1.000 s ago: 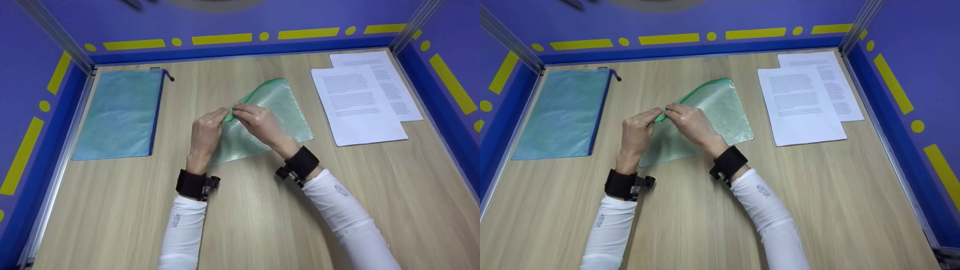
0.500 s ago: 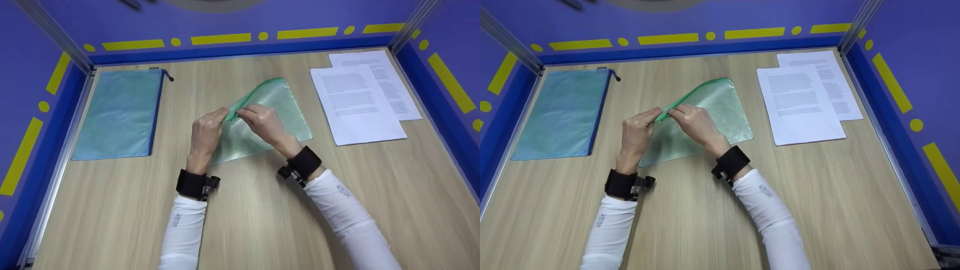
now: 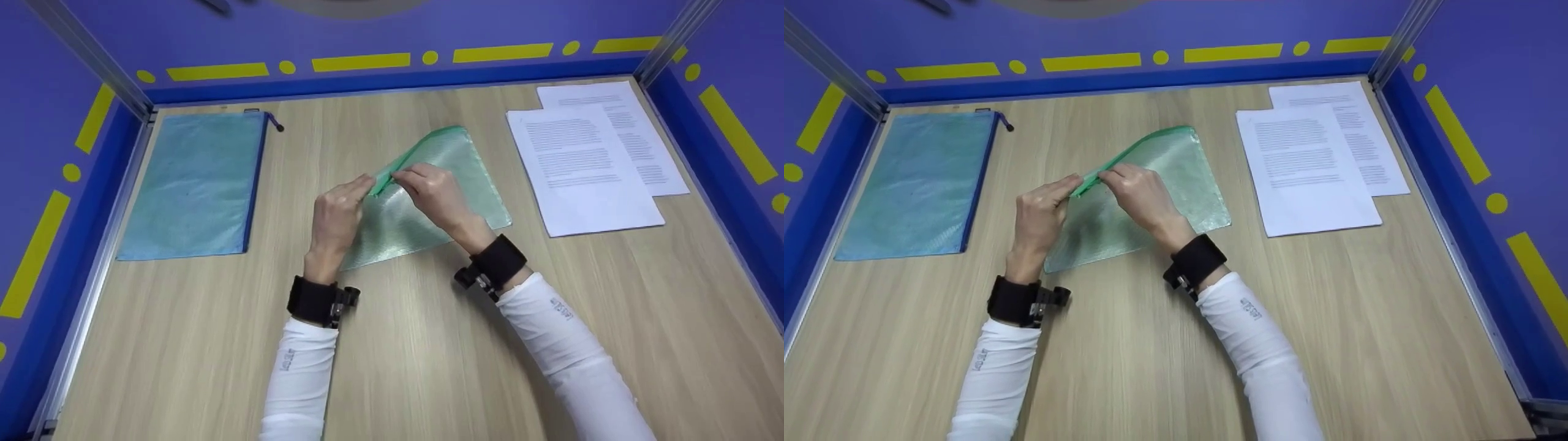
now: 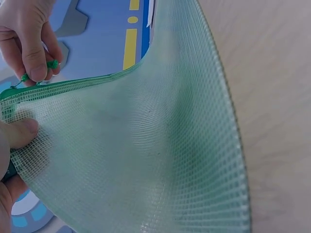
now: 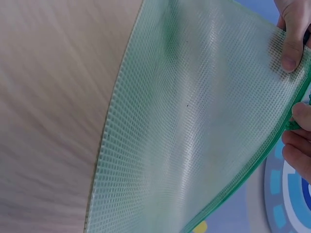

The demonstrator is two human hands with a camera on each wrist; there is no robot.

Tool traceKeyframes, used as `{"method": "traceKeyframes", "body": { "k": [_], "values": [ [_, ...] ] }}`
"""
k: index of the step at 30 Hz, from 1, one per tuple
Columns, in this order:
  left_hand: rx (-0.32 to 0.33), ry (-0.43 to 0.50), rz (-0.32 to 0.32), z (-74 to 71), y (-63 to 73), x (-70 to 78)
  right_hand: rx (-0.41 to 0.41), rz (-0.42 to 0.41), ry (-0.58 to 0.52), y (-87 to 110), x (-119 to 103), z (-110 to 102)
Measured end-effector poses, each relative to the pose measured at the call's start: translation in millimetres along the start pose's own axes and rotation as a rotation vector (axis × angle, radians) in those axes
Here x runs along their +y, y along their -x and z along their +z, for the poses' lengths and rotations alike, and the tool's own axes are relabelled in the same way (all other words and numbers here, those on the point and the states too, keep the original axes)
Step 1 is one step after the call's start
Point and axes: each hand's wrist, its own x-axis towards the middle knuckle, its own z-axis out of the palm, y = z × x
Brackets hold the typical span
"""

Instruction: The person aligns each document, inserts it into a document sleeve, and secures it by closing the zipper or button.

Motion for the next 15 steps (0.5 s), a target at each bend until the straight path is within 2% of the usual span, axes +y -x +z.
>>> {"method": "traceKeyframes", "body": {
  "k": [7, 15],
  "values": [
    [0.013, 0.000, 0.020, -1.4, -0.2, 0.1, 0.020, 0.037, -0.020, 3.1, 10.2, -1.5],
    [0.018, -0.002, 0.033, -2.6, -1.5, 3.3, -0.019, 0.073, 0.025, 4.5, 16.1, -7.3]
  ]
}}
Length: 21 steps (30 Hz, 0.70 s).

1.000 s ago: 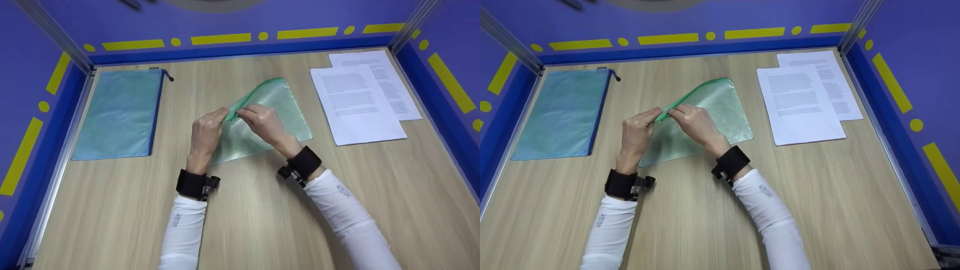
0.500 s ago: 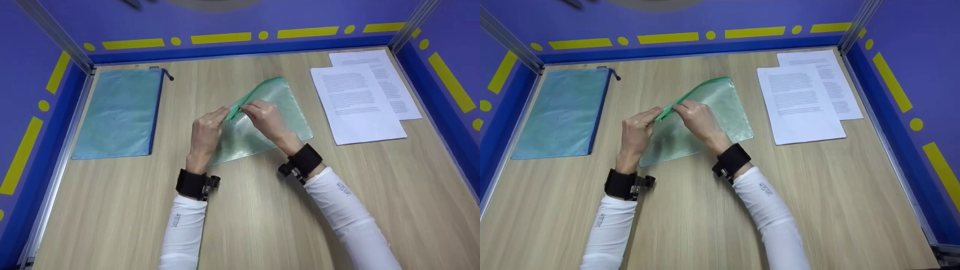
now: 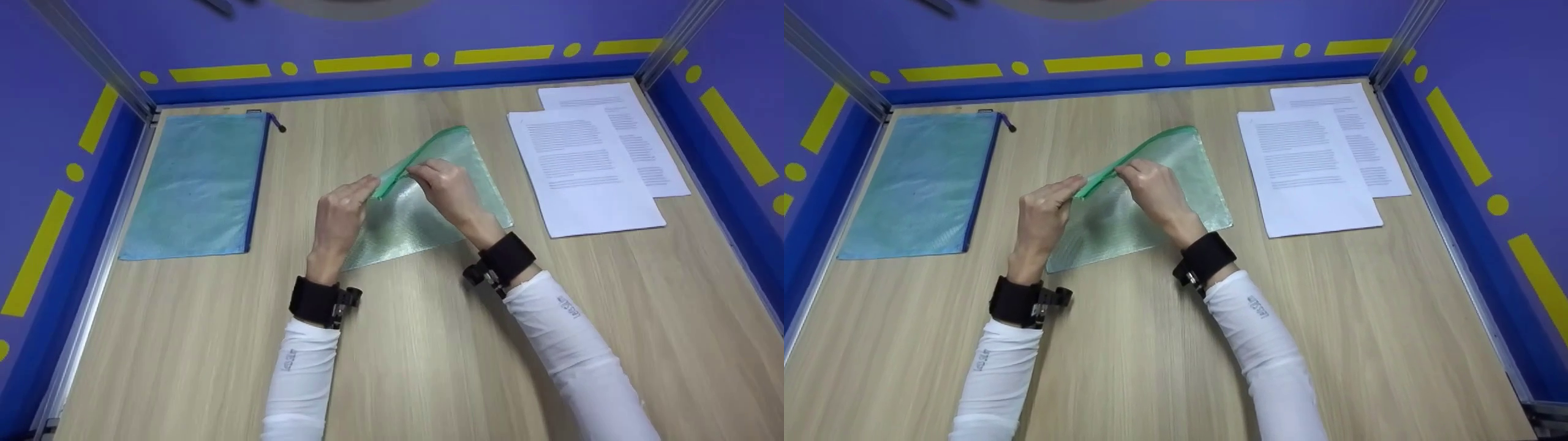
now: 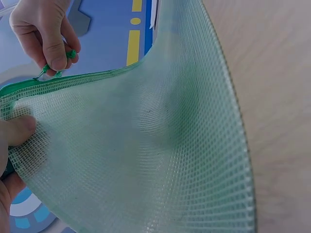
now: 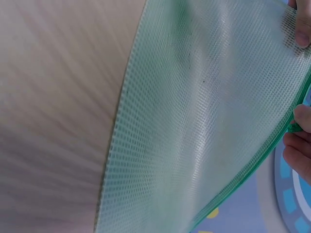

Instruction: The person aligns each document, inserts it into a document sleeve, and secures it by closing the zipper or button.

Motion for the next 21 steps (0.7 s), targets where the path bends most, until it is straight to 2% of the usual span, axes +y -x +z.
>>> {"method": "traceKeyframes", "body": {
  "k": [21],
  "values": [
    [0.029, 0.021, 0.022, 4.7, -0.9, 3.4, -0.052, 0.145, 0.051, 7.1, 24.8, -14.3]
  ]
}}
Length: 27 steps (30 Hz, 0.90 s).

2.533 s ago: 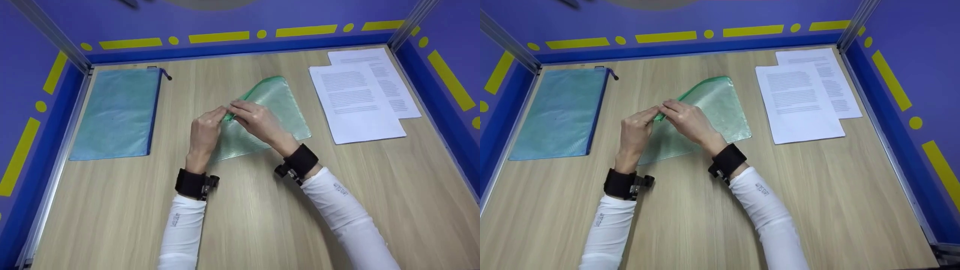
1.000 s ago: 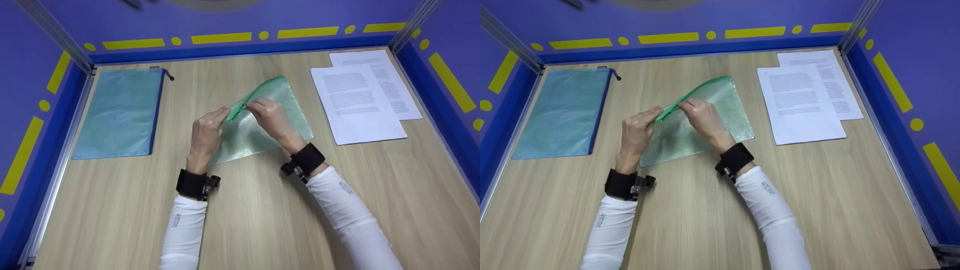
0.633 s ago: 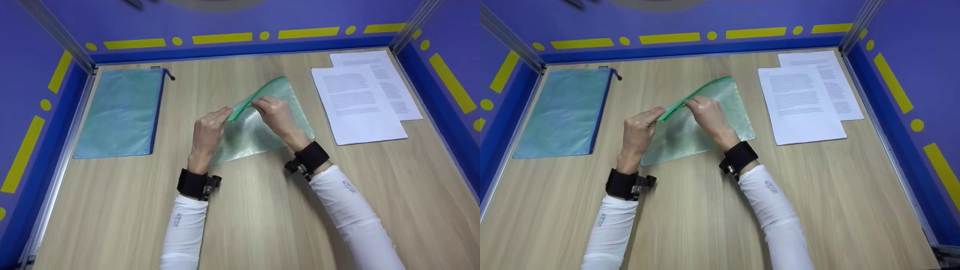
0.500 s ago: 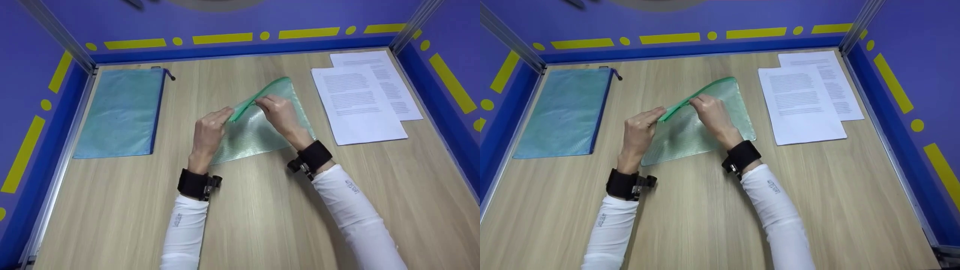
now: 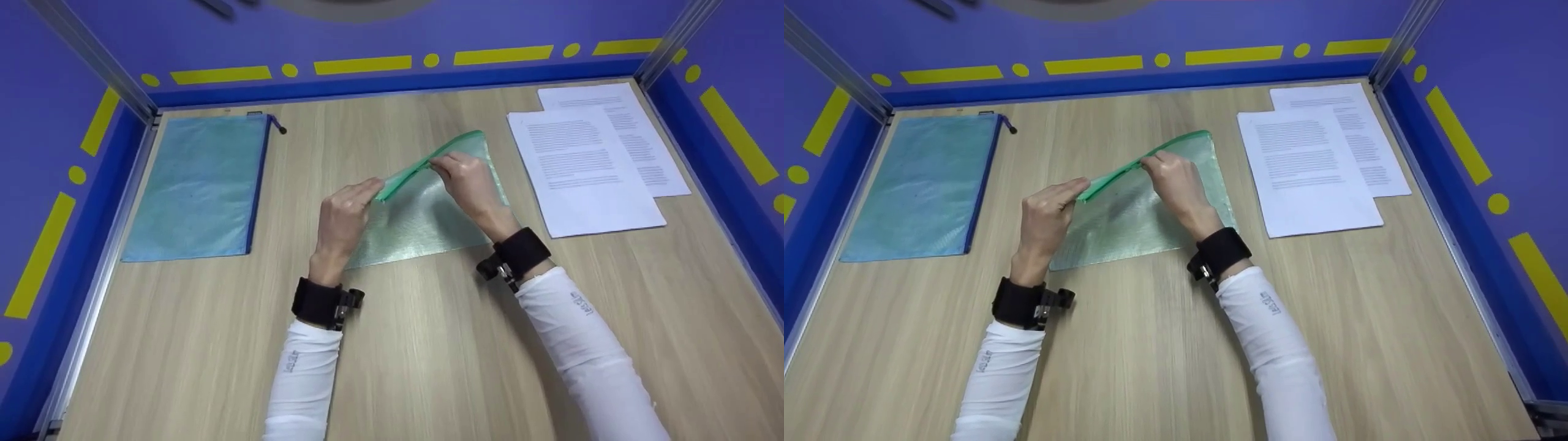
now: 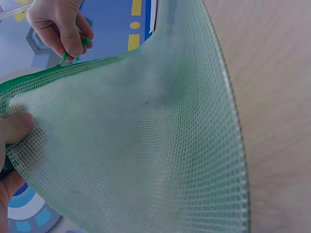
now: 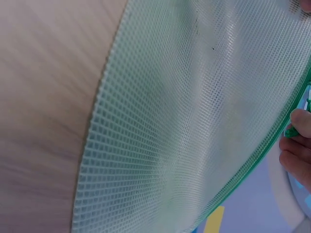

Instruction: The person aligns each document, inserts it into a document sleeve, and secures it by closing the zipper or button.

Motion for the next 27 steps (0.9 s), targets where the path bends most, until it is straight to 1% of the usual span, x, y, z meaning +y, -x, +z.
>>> {"method": "traceKeyframes", "body": {
  "k": [4, 8, 12, 16, 21, 24, 27],
  "values": [
    [-0.007, 0.011, 0.009, 0.2, -0.3, 1.3, 0.000, 0.014, 0.001, 1.4, 2.1, -3.0],
    [-0.019, 0.014, -0.011, -0.7, -0.4, 2.6, -0.003, 0.018, 0.006, 0.1, 4.5, -4.4],
    [-0.016, 0.016, -0.030, -1.8, -0.4, 2.8, -0.005, 0.028, 0.003, -2.4, 7.5, -4.7],
    [-0.011, 0.019, -0.028, -2.6, -0.7, 2.5, -0.009, 0.077, 0.021, -2.0, 12.8, -6.4],
    [-0.004, 0.020, -0.026, -3.6, -0.9, 1.4, -0.045, 0.142, 0.051, -0.4, 20.3, -9.5],
    [0.005, 0.025, -0.024, -3.5, -0.9, 0.4, -0.049, 0.169, 0.052, 0.8, 23.5, -11.6],
    [0.013, 0.031, -0.017, -3.1, -1.0, -0.8, -0.048, 0.175, 0.049, 1.4, 25.6, -13.2]
  ]
}}
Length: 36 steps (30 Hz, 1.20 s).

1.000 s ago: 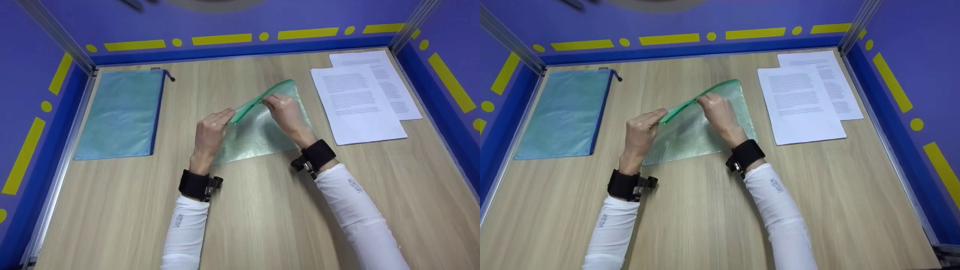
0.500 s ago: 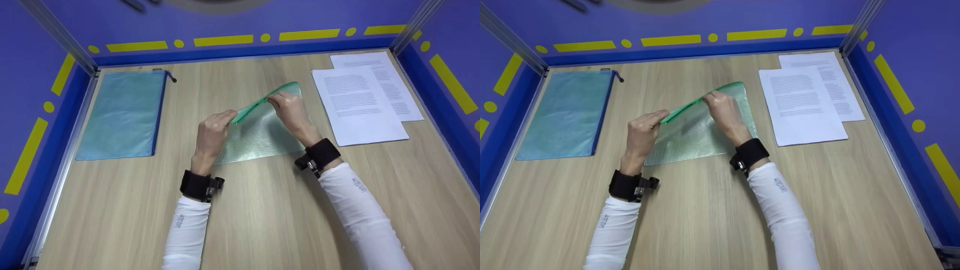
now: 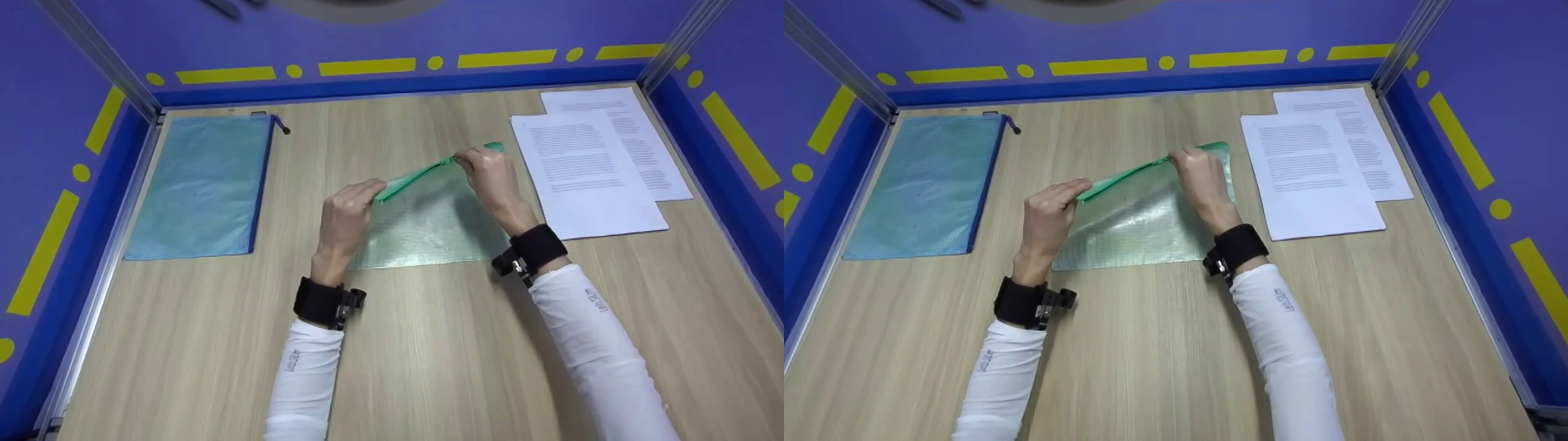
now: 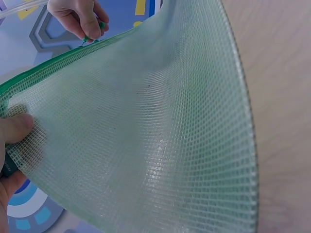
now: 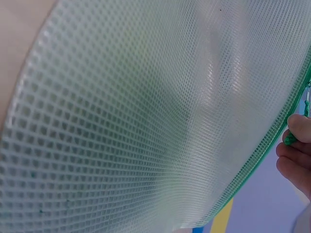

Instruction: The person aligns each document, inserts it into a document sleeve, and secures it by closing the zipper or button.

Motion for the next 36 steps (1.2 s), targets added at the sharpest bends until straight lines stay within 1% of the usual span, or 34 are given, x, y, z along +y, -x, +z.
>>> {"method": "traceKeyframes", "body": {
  "k": [4, 8, 14, 20, 24, 27, 33, 36],
  "values": [
    [0.001, 0.009, 0.003, 1.1, 0.2, -0.9, -0.002, 0.003, -0.007, 0.8, 3.7, -1.5],
    [-0.006, 0.014, -0.024, 0.3, 1.6, -2.5, 0.000, 0.026, -0.010, 2.6, 9.0, -3.9],
    [-0.013, 0.037, -0.057, -0.2, 3.1, -4.4, 0.008, 0.026, -0.003, 6.5, 17.9, -8.6],
    [-0.003, 0.052, -0.081, -2.9, 4.6, -10.5, 0.010, 0.068, 0.026, 7.4, 23.3, -12.5],
    [0.019, 0.055, -0.117, -6.2, 5.9, -15.7, 0.004, 0.065, 0.036, 5.2, 26.0, -13.8],
    [0.033, 0.064, -0.146, -6.6, 6.3, -19.5, 0.015, 0.067, 0.047, 5.3, 30.1, -15.5],
    [0.014, 0.068, -0.187, -3.6, 8.0, -25.2, 0.021, 0.097, 0.057, 12.1, 40.4, -21.1],
    [0.020, 0.061, -0.210, -3.2, 8.9, -26.9, 0.016, 0.110, 0.054, 15.5, 45.4, -23.3]
  ]
}}
